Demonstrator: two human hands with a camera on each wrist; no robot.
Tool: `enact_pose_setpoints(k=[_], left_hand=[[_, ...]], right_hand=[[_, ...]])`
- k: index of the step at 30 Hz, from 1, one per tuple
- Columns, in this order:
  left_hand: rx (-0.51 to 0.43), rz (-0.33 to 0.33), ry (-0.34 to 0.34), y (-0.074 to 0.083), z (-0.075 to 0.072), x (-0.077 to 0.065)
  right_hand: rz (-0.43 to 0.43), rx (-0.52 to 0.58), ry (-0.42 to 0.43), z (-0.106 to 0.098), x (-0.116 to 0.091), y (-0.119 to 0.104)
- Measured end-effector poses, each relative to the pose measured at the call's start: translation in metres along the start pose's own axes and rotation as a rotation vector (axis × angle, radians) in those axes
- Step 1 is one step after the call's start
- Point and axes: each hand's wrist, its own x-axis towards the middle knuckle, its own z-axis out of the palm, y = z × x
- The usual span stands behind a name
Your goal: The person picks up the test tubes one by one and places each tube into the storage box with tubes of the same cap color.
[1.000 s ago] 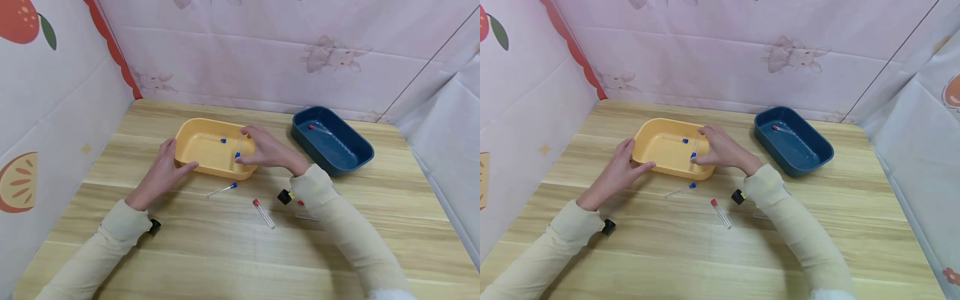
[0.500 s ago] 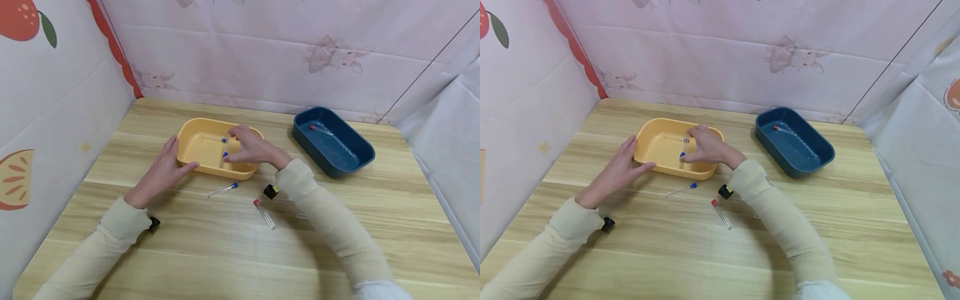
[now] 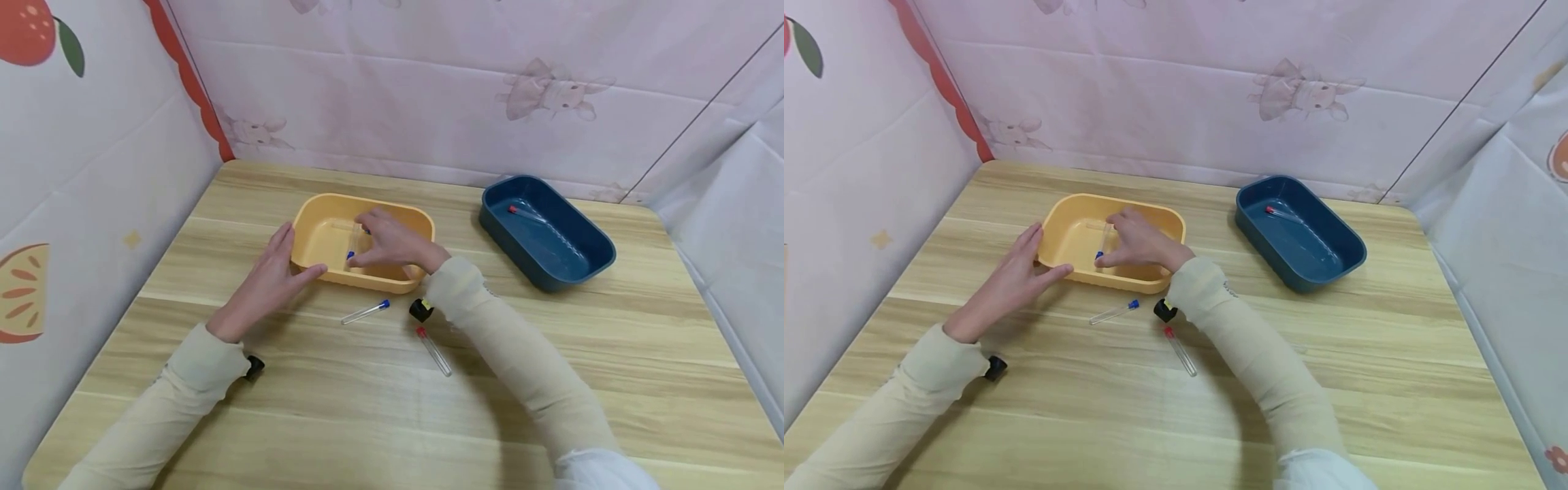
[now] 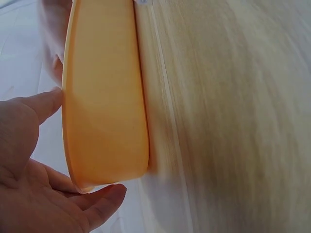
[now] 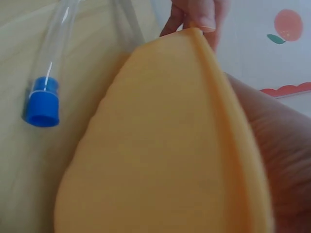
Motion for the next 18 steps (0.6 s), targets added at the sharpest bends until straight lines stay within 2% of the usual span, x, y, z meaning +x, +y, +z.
enact_pose_setpoints(k=[9, 18], left_hand=[[-0.003, -0.005, -0.003, 0.004, -0.001, -0.002], [0.001, -0.016, -0.007, 0.002, -0.001, -0.003]], right_hand=[[0.010, -0.030, -0.007, 0.014, 0.014, -0.002], [0.046, -0.058, -0.041, 0.019, 0.017, -0.005]])
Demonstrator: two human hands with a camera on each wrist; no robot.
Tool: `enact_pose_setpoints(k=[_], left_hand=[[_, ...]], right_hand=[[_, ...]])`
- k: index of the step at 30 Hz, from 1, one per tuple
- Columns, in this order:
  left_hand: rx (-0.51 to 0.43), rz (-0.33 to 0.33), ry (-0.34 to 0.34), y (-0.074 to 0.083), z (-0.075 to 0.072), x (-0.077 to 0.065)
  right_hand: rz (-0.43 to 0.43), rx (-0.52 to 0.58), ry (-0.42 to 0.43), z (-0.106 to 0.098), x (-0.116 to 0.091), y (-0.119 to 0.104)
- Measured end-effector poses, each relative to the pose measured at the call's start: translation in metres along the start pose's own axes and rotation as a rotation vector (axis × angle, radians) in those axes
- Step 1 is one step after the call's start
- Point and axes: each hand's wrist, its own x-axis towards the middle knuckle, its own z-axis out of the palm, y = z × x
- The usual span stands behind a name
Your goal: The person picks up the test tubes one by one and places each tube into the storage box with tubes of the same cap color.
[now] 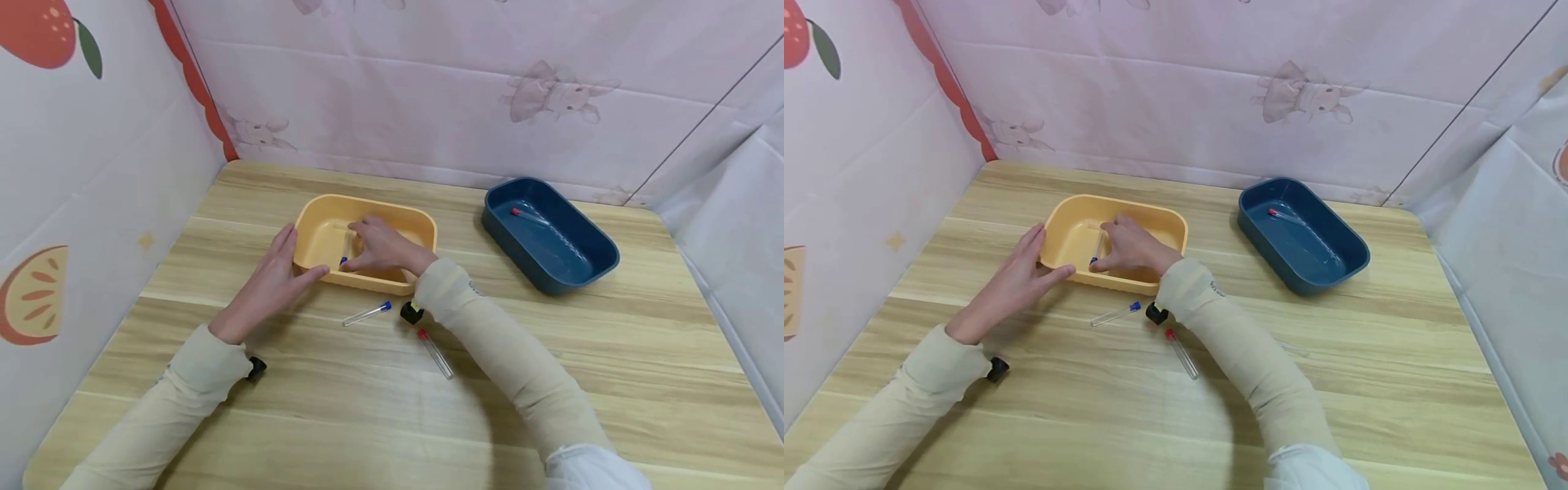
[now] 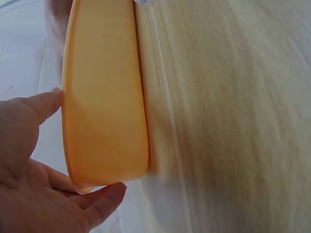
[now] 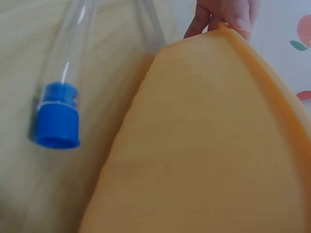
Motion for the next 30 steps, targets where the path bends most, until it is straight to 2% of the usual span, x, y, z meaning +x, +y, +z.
enact_pose_setpoints(k=[14, 24, 30], left_hand=[[0.006, -0.008, 0.002, 0.001, 0.002, -0.001], [-0.005, 0.006, 0.011, 0.000, 0.002, 0.001], [-0.003, 0.001, 0.011, -0.001, 0.002, 0.002]], right_hand=[[-0.003, -0.019, -0.012, 0.003, 0.000, 0.001], [-0.059, 0.055, 0.058, -0.009, -0.008, 0.006], [-0.096, 0.113, 0.108, -0.021, -0.020, 0.007]])
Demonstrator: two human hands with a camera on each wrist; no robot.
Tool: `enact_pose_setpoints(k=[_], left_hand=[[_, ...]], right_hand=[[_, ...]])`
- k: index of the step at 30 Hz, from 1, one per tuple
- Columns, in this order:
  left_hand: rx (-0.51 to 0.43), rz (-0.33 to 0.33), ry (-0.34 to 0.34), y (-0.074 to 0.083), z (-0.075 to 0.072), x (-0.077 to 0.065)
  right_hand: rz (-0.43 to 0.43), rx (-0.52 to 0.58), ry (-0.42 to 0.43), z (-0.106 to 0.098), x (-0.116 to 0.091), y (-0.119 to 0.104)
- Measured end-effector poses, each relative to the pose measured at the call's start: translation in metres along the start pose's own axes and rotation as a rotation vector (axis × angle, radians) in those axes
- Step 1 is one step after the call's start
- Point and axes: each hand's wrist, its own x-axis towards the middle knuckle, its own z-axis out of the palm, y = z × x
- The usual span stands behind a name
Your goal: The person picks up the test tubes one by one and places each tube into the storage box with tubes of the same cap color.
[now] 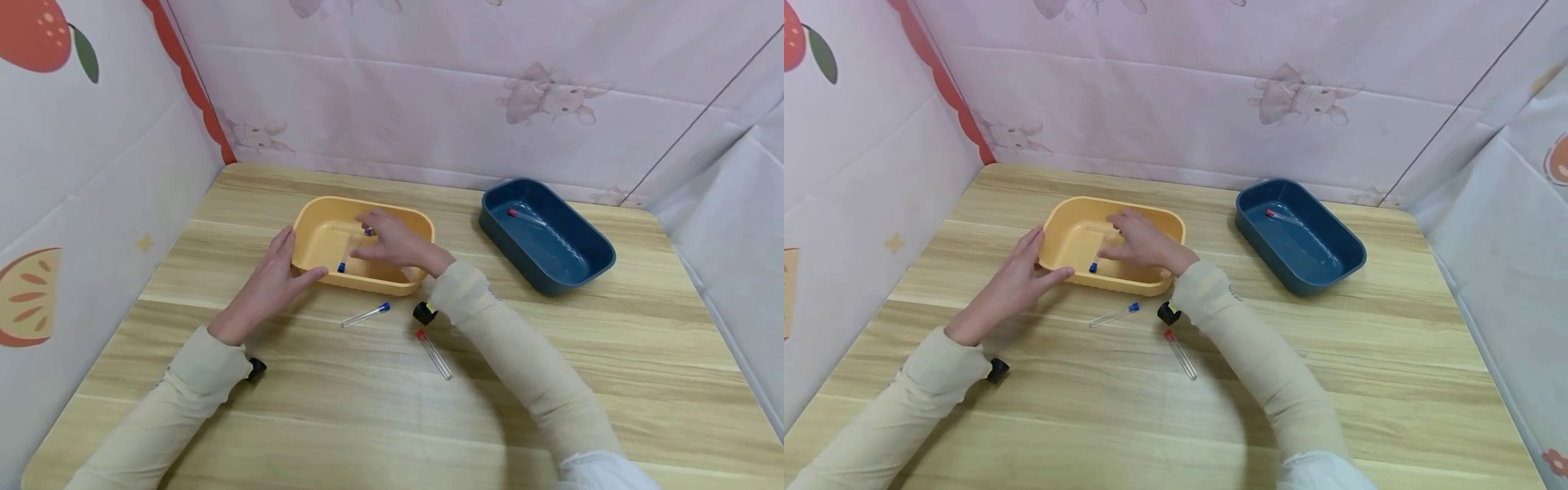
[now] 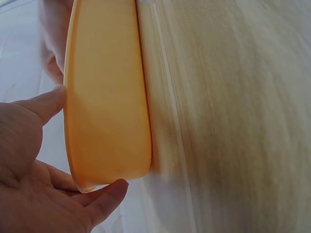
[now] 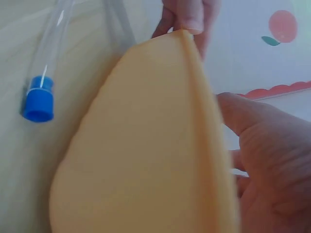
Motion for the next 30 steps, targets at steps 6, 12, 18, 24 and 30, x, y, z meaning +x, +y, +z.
enact_pose_setpoints(k=[6, 12, 18, 24, 30], left_hand=[[-0.005, -0.022, -0.020, 0.002, 0.000, 0.001], [0.007, -0.050, -0.022, 0.002, 0.000, 0.001], [-0.003, -0.049, -0.017, 0.005, 0.001, 0.001], [-0.001, -0.053, -0.018, 0.006, 0.001, 0.001], [0.006, -0.056, -0.023, 0.005, 0.001, 0.001]], right_hand=[[-0.012, 0.039, 0.041, -0.017, -0.024, -0.003], [0.026, 0.039, 0.080, -0.036, -0.047, -0.008], [0.022, 0.027, 0.114, -0.054, -0.069, -0.013], [-0.037, 0.031, 0.148, -0.066, -0.092, -0.017], [-0.066, 0.014, 0.167, -0.067, -0.111, -0.019]])
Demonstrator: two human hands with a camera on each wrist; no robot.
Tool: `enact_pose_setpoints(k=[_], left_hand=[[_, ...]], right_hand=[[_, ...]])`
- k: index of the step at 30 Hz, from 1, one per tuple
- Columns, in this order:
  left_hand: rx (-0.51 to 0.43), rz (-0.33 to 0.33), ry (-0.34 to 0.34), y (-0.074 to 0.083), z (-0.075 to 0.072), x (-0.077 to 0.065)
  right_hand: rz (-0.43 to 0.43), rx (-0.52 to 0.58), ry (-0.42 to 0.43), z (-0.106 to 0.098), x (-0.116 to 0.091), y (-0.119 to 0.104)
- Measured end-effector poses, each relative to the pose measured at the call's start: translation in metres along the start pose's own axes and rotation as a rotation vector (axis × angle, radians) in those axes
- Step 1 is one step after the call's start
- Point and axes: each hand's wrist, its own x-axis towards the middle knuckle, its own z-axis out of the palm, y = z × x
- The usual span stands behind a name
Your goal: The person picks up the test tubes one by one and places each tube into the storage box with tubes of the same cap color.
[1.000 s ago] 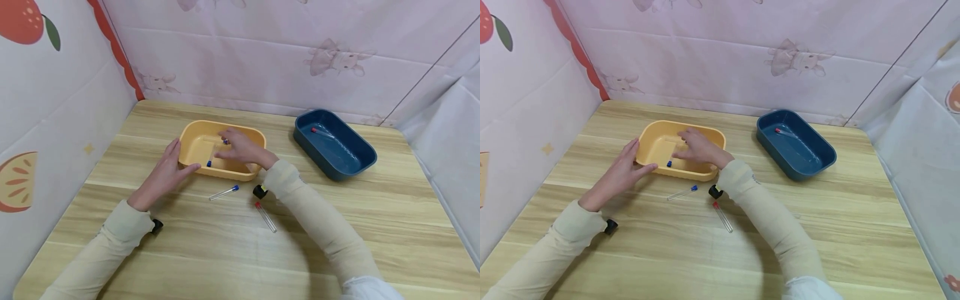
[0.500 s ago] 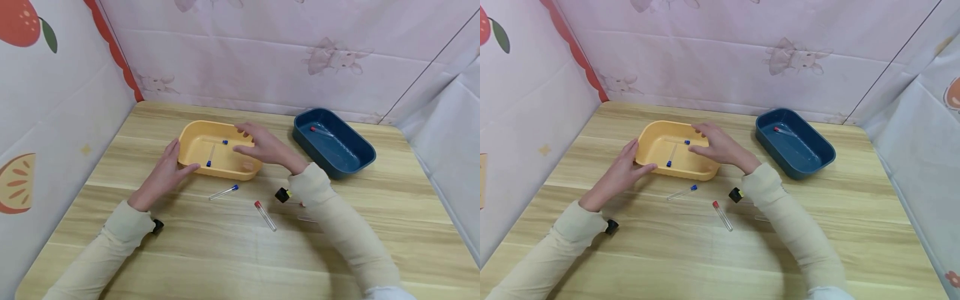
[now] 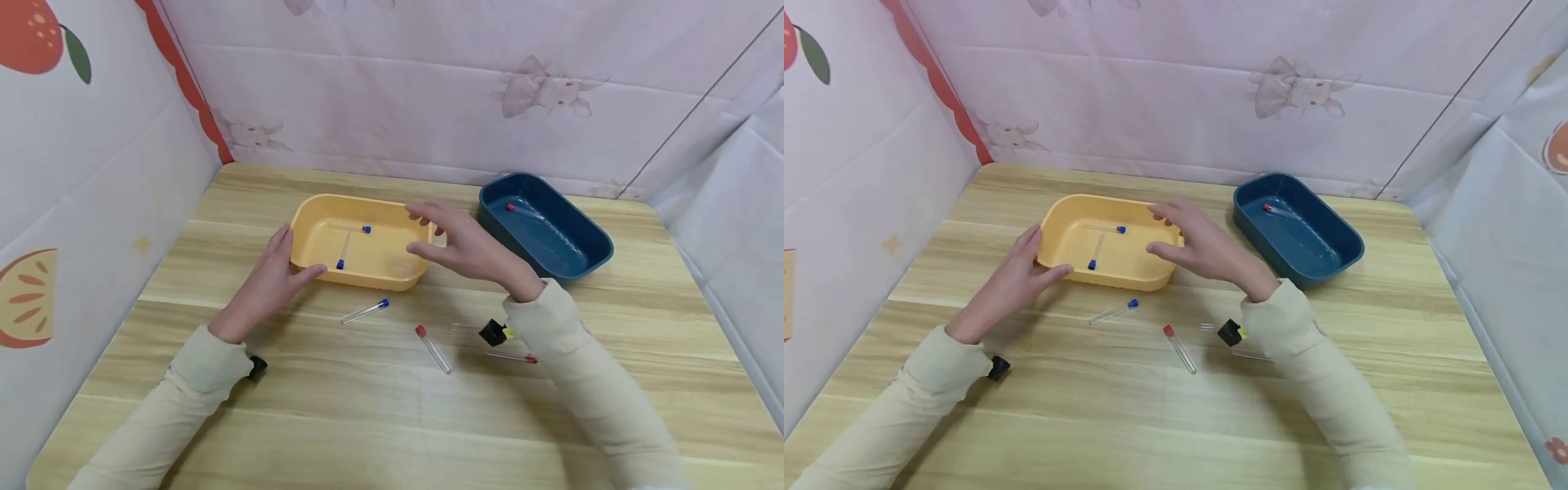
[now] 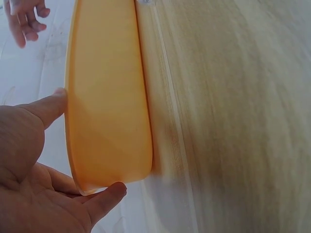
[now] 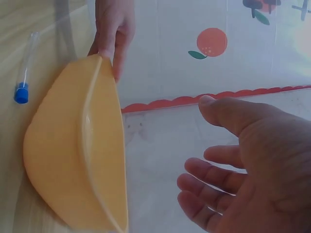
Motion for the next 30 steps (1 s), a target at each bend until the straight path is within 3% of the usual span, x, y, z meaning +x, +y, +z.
enact_pose_setpoints(k=[18, 30], left_hand=[[-0.007, -0.003, -0.001, 0.001, 0.000, 0.000], [-0.013, -0.002, 0.006, 0.000, 0.001, 0.001]], right_hand=[[-0.027, 0.011, 0.049, 0.001, -0.041, -0.005], [-0.054, 0.012, 0.048, 0.019, -0.056, -0.011]])
